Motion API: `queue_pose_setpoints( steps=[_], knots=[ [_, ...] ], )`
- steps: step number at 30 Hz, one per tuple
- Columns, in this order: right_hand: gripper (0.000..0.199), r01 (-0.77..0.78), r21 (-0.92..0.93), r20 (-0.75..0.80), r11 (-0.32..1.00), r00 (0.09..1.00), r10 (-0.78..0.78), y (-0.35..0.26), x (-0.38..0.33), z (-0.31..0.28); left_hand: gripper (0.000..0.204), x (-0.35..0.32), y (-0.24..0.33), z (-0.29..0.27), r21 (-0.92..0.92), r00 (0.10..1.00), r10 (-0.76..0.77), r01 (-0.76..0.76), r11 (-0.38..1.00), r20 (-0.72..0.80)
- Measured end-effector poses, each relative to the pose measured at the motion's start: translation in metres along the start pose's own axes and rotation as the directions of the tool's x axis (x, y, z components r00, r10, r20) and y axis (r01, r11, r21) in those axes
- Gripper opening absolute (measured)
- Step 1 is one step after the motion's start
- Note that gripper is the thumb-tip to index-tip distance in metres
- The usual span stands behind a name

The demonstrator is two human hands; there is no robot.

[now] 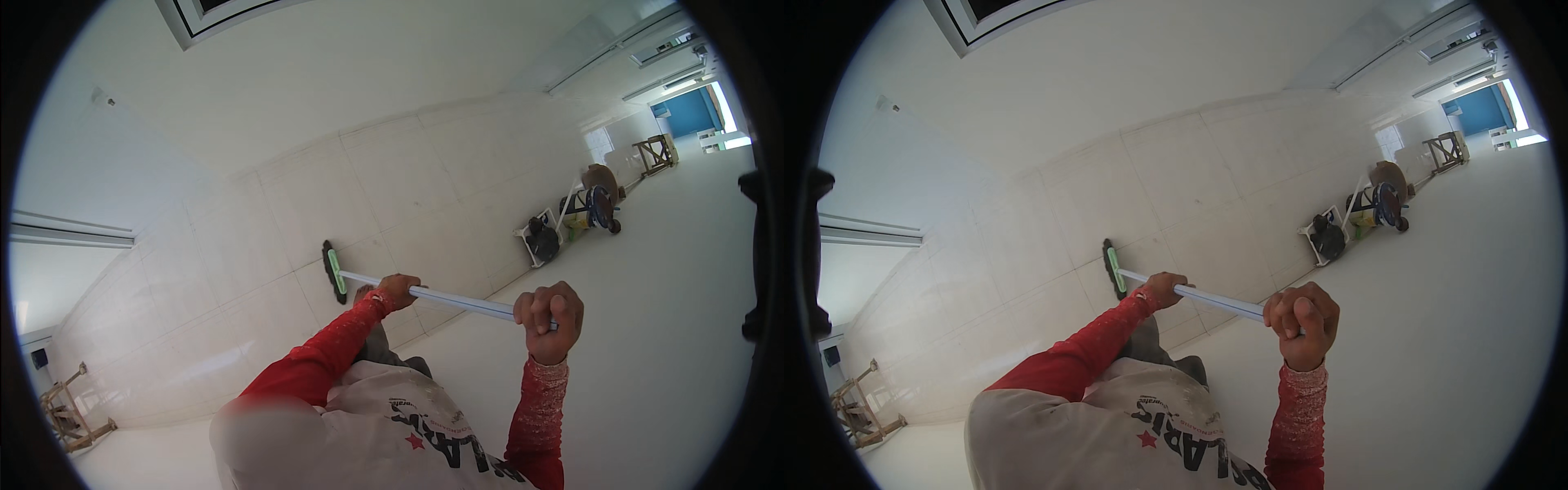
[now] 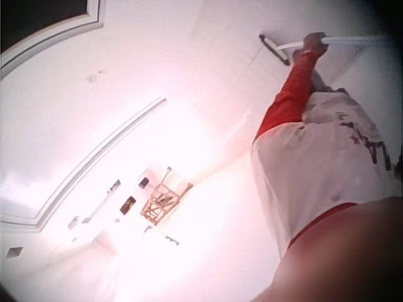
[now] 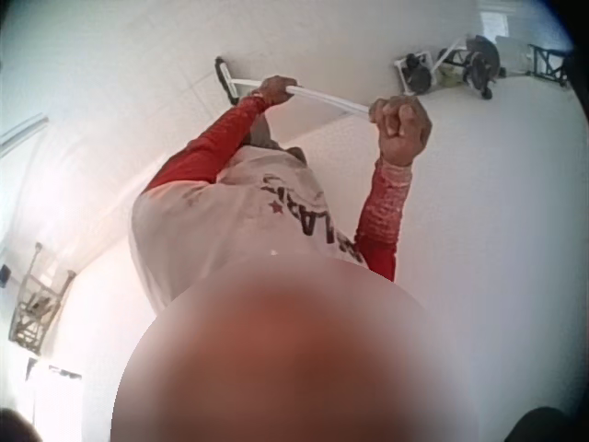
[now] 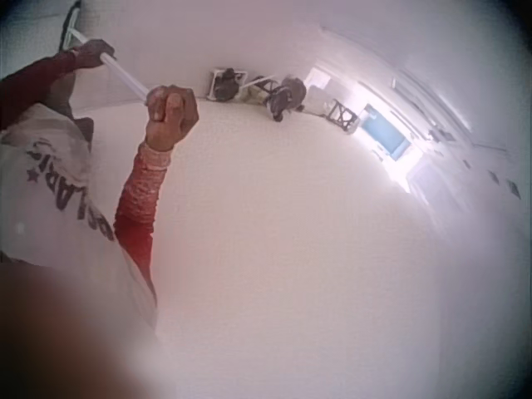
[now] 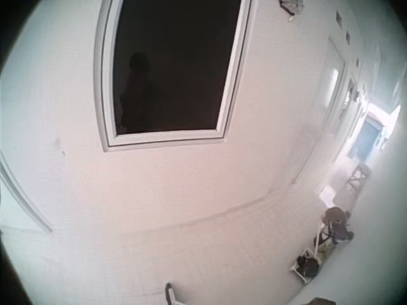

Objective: The person sweeps a tiled floor with a long-handled broom, moving from a stair landing into a hallway and around a wooden scaffold. The person continues sweeping along the walls and under the scaffold, gathering visible dust and debris.

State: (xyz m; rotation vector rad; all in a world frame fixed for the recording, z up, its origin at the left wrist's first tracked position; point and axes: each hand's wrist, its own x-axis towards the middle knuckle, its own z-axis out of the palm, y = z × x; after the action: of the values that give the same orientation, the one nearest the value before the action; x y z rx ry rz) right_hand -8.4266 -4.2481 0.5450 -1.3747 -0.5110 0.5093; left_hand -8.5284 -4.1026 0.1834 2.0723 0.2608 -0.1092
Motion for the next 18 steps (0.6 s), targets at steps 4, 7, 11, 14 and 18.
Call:
queue_pose_setpoints(
  steps=[4,7,11,14,18],
  knots=[
    [0.032,0.119,-0.452,0.053,0.884,0.993,-0.107,-0.033,0.042,0.015,0.037,0.141,0.091,-0.009,-0.160,0.995,0.089,-0.081,0.984,0.044],
    [0.036,0.419,-0.632,0.318,0.652,0.907,-0.274,-0.053,0.047,0.040,0.038,0.178,0.140,-0.030,-0.167,0.952,0.281,-0.298,0.940,-0.121],
    [0.035,0.465,-0.172,0.297,0.869,0.865,-0.404,-0.114,0.052,0.005,0.037,0.156,0.164,-0.053,-0.112,0.961,0.245,-0.259,0.959,-0.126],
    [0.034,0.328,0.103,0.207,0.939,0.916,-0.343,-0.107,0.078,-0.037,0.037,0.103,0.121,-0.069,-0.024,0.979,0.124,-0.129,0.991,-0.164],
    [0.030,-0.229,0.360,0.028,0.905,0.972,0.235,0.034,0.140,-0.036,0.028,0.024,0.007,-0.095,0.104,0.940,-0.293,0.313,0.944,-0.174]
  ],
)
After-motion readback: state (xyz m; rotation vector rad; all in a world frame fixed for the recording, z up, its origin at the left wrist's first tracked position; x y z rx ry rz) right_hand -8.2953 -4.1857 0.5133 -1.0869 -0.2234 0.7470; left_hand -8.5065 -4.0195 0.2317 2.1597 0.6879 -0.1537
